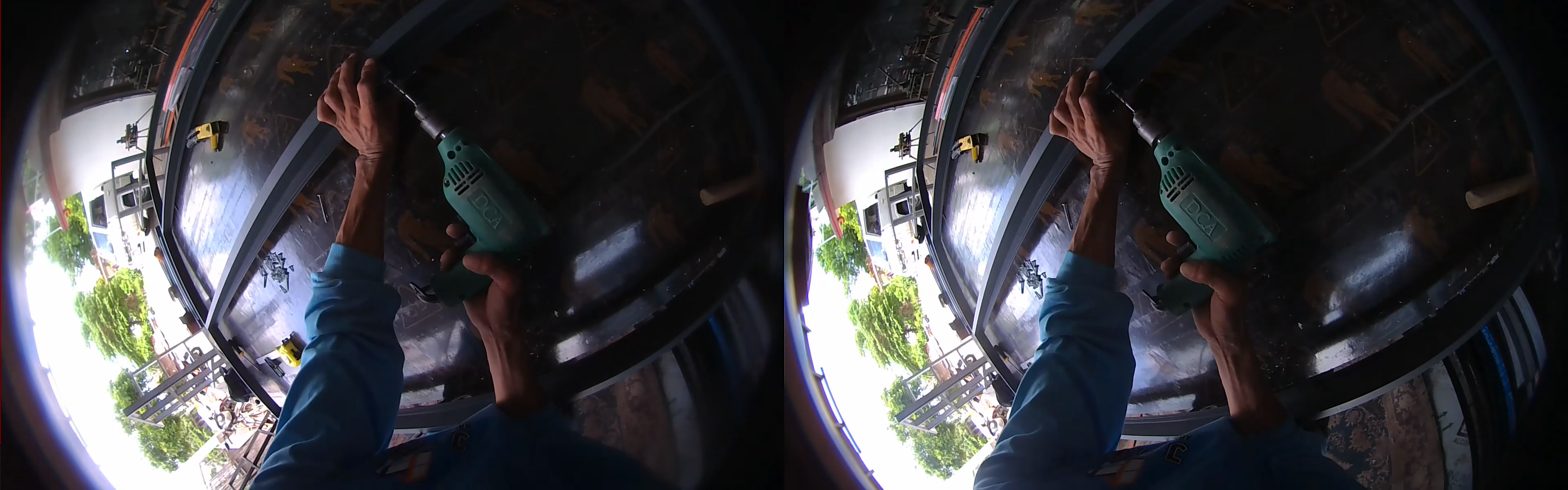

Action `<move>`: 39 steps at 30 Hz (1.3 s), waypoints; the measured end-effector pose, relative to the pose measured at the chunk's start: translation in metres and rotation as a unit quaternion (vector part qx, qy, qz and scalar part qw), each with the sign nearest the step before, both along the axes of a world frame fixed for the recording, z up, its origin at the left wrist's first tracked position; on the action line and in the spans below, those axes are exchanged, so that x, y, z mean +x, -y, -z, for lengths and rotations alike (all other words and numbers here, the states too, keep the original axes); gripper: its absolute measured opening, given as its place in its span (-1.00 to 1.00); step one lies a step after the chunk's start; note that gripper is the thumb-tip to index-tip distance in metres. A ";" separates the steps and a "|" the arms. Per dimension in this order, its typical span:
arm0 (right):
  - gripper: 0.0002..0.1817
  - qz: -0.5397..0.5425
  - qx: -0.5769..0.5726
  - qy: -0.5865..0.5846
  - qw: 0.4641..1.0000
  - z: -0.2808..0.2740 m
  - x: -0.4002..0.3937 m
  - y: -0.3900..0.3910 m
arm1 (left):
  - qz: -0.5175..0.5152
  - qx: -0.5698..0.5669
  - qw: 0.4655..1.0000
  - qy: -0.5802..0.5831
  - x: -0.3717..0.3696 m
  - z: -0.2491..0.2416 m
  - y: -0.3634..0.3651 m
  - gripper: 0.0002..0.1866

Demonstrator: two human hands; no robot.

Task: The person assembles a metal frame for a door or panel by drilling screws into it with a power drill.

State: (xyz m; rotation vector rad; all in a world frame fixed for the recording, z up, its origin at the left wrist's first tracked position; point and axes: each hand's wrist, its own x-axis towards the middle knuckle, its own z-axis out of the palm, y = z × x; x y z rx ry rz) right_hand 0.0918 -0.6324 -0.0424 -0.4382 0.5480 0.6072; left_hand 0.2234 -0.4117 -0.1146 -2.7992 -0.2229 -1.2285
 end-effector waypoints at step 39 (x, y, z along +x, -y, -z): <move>-0.34 0.015 0.040 -0.025 0.999 0.007 -0.008 -0.007 | 0.004 -0.007 1.000 0.025 0.003 -0.001 0.002 -0.59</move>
